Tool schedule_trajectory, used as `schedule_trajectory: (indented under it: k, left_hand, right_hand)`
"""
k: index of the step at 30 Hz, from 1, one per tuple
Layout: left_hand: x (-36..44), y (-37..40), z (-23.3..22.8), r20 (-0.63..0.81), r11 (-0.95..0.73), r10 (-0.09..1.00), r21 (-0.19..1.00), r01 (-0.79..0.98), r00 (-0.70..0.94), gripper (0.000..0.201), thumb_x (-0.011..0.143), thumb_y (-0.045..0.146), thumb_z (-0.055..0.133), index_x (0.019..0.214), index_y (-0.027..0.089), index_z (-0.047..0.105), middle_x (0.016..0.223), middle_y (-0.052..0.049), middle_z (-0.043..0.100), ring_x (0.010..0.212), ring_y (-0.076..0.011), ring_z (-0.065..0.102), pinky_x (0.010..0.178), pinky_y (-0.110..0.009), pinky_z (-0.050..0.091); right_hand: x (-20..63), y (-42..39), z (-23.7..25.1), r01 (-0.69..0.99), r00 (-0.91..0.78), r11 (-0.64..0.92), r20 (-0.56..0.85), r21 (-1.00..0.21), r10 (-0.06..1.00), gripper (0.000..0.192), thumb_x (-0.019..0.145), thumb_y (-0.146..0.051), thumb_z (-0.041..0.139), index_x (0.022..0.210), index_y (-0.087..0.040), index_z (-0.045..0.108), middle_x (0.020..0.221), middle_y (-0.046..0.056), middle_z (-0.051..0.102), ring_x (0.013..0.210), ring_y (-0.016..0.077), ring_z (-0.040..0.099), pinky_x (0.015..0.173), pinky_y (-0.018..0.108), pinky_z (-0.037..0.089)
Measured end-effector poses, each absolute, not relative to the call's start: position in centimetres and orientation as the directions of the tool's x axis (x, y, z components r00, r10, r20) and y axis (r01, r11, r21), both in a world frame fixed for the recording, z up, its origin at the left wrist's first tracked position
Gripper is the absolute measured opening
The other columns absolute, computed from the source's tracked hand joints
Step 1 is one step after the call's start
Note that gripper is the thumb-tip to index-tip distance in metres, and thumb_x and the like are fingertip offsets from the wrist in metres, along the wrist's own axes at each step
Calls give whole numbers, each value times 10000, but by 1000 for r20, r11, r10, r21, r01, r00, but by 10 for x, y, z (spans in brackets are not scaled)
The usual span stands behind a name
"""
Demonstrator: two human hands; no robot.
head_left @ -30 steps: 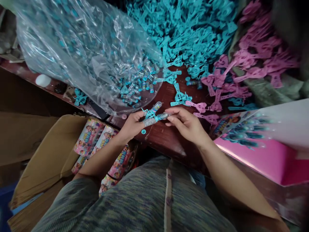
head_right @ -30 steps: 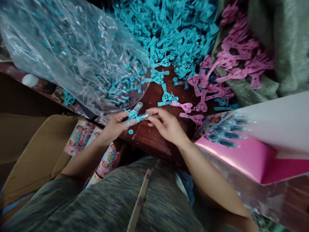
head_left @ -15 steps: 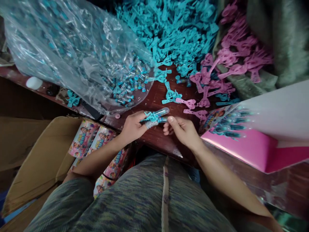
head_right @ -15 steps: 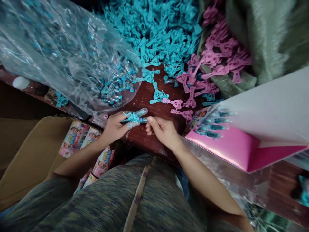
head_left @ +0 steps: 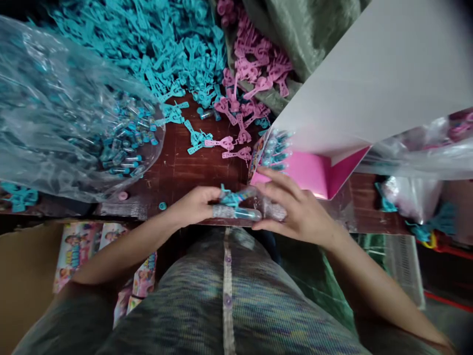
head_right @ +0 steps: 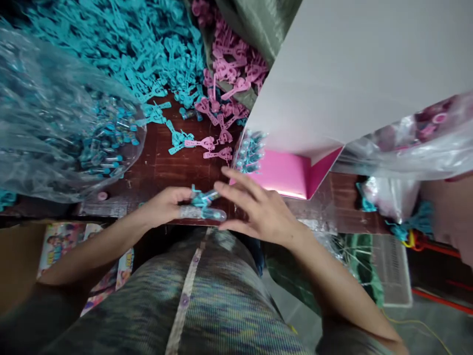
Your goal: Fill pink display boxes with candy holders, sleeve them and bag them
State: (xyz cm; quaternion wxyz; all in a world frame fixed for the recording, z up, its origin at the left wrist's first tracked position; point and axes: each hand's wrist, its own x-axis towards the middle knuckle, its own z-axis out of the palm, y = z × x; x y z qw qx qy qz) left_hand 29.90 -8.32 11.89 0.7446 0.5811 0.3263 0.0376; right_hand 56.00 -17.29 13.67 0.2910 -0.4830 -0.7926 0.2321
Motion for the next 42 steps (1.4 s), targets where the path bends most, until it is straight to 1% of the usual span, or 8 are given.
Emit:
schedule_trajectory:
  k: [3, 7, 10, 18, 27, 33, 38, 42]
  left_hand:
    - [328, -90, 106, -437, 464, 282, 841, 277, 854, 334, 844, 286, 833, 1128, 159, 712, 1036, -80, 787, 935, -199, 752, 868, -351, 606]
    - [350, -80, 87, -280, 41, 578, 948, 316, 766, 954, 725, 384, 970, 1518, 183, 480, 1462, -225, 637, 1307, -347, 669, 1060, -509, 580]
    - [369, -69, 70, -132, -303, 689, 841, 449, 712, 1201, 673, 370, 1009, 1623, 136, 312, 1700, -291, 354, 1600, -433, 362, 1285, -603, 384]
    - [408, -72, 44, -125, -522, 661, 631, 574, 740, 718, 843, 116, 790, 1459, 41, 428, 1521, -289, 555, 1467, -408, 531, 1189, -551, 478]
    - [379, -41, 68, -60, -586, 748, 409, 700, 661, 682, 940, -7, 474, 1609, 101, 399, 1598, -207, 526, 1513, -336, 455, 1220, -519, 424]
    - [373, 6, 59, -42, -635, 763, 137, 760, 645, 519, 1077, 94, 341, 1566, 55, 510, 1240, -226, 711, 1364, -378, 540, 1099, -529, 441]
    - [349, 5, 56, 67, -648, 759, 174, 741, 648, 565, 1089, 76, 262, 1607, 96, 485, 1325, -197, 679, 1356, -339, 557, 1120, -500, 414]
    - [310, 22, 55, 27, -552, 821, 289, 782, 570, 553, 1089, 59, 274, 1589, 110, 505, 1520, -189, 600, 1548, -340, 398, 1222, -539, 336]
  right_hand:
    - [584, -189, 144, 582, -560, 583, 241, -567, 793, 474, 1108, -272, 532, 1577, -331, 520, 1482, 41, 695, 1267, 209, 729, 997, 373, 655]
    - [607, -196, 137, 755, -282, 387, 271, -529, 920, 382, 1051, -381, 674, 1417, -275, 648, 1183, 26, 825, 898, 168, 811, 750, 279, 655]
    - [616, -191, 124, 872, -175, 261, 235, -415, 956, 321, 1056, -430, 655, 1310, -243, 716, 1168, 42, 830, 843, 184, 809, 621, 280, 585]
    - [611, -169, 118, 948, -302, 302, 13, -100, 953, 407, 1093, -507, 540, 1289, -223, 755, 1034, 78, 838, 729, 226, 761, 524, 309, 343]
    - [591, -167, 113, 980, -193, 199, 212, -7, 958, 385, 1087, -512, 563, 1045, -241, 833, 1140, 56, 806, 695, 140, 666, 503, 301, 217]
    - [589, -165, 101, 975, -221, 216, 240, 48, 945, 378, 1077, -474, 593, 988, -194, 831, 1066, 66, 796, 642, 132, 622, 480, 279, 233]
    - [570, -161, 129, 973, -208, 232, 440, 1, 873, 486, 942, -519, 766, 1334, -232, 740, 1082, 140, 794, 786, 296, 716, 447, 378, 330]
    - [515, -120, 145, 883, -240, 416, 551, -219, 800, 509, 927, -424, 802, 1409, -312, 685, 1154, 161, 759, 994, 355, 746, 723, 458, 590]
